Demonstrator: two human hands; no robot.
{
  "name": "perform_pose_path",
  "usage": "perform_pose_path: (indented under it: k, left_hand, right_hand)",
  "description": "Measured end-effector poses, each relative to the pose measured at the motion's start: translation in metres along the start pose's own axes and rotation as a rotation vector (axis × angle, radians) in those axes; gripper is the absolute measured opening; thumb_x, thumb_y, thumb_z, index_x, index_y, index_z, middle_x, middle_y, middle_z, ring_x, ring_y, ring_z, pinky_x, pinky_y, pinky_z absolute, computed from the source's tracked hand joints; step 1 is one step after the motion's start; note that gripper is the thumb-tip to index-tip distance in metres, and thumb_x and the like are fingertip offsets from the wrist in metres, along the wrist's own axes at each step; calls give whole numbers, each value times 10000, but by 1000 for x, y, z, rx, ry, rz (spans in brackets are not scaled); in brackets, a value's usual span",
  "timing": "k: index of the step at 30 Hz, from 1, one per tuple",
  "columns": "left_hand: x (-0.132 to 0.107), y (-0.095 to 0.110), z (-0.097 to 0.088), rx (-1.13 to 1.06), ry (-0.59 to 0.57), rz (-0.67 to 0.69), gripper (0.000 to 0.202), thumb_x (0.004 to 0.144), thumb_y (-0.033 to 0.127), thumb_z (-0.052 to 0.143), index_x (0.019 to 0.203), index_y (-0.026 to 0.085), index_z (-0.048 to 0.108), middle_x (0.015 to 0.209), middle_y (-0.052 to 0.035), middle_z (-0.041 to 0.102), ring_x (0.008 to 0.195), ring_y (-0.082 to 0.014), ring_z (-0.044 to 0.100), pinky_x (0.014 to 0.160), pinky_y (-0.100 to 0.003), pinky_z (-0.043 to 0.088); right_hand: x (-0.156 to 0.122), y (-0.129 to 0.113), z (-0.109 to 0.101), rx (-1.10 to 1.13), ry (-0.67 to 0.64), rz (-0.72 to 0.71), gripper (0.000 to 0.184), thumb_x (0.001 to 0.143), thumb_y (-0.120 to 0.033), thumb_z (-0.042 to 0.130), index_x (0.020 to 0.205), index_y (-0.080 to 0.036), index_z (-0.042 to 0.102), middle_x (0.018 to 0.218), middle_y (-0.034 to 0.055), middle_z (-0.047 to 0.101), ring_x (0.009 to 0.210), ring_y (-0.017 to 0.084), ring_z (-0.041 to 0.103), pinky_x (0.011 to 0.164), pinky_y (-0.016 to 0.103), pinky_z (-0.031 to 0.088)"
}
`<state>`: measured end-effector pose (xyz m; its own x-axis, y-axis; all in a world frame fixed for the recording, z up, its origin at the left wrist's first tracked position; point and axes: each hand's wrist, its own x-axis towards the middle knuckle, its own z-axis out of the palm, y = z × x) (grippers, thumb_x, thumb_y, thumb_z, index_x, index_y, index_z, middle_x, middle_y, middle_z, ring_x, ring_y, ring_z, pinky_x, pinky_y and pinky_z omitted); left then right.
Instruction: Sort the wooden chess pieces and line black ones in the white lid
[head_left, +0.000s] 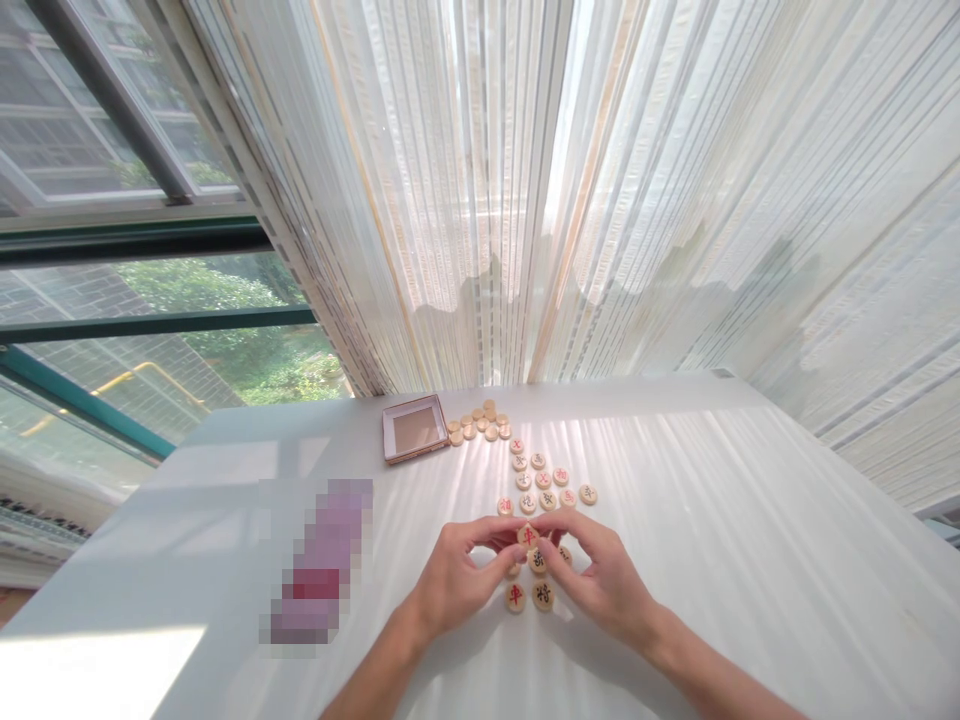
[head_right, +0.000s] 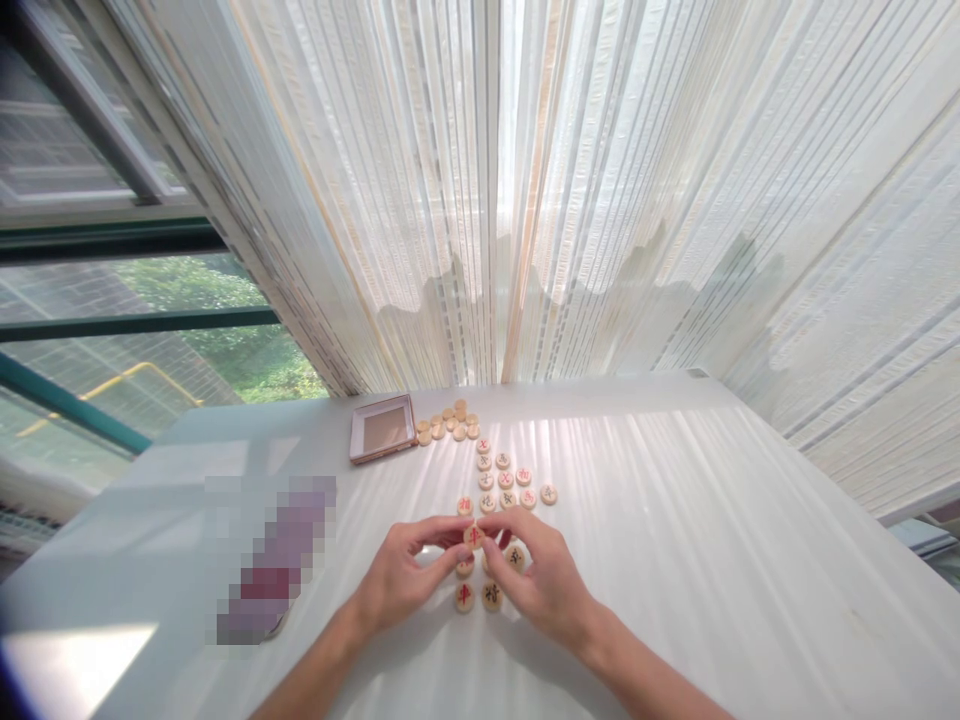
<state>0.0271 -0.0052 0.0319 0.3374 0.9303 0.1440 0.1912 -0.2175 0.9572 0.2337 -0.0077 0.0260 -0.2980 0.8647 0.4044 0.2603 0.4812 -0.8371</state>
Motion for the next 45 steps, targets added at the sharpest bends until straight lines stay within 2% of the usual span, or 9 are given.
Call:
perform_pose_path:
  k: [6,10,16,20,31,45]
  left_hand:
    - [1,-1,-2,-13,-6,-4,282,907,293,678,1170,205,729,1006,-75,796,871,-208,756,855,-325,604]
    - [1,-2,-3,-33,-27,-5,258,902,305,683,1136,202,717,979,-65,785,839,-191,744,824,-304,600]
    - [2,-6,-1,-81,0,-67,221,860,365,738,960,173,697,849,-60,767,762,-191,746,741,-285,599]
    - [3,-9,1,-131,27,-96,247,841,400,760,881,175,667,771,-46,750,699,-192,750,692,-283,599]
    - [2,-6,-3,-156,-6,-158,261,895,414,692,933,159,736,826,-87,784,766,-209,757,701,-283,619]
    - [2,-5,-10,-223,-89,-173,371,889,394,715,1160,142,733,1011,-139,792,907,-262,772,836,-356,629]
  right_hand:
    - [0,4,2,-29,0,-82,256,933,-183,618,1181,-242,646,1015,56,738,841,187,694,760,320,590]
    - [0,5,2,-64,-14,-106,241,939,-174,619,1167,-247,642,982,52,731,833,188,688,762,330,586]
    - [-2,5,4,-111,-29,-207,207,955,-168,616,1142,-253,643,948,57,734,834,196,696,745,328,580]
    - [-3,5,4,-122,-50,-210,220,956,-154,607,1142,-265,649,932,45,731,822,191,695,740,324,573]
    - [-1,5,4,-124,-44,-187,206,957,-197,625,1147,-268,663,940,44,736,839,198,704,767,333,586]
    - [0,7,1,-116,-42,-170,201,967,-181,586,1141,-260,650,983,67,716,841,201,684,730,336,598]
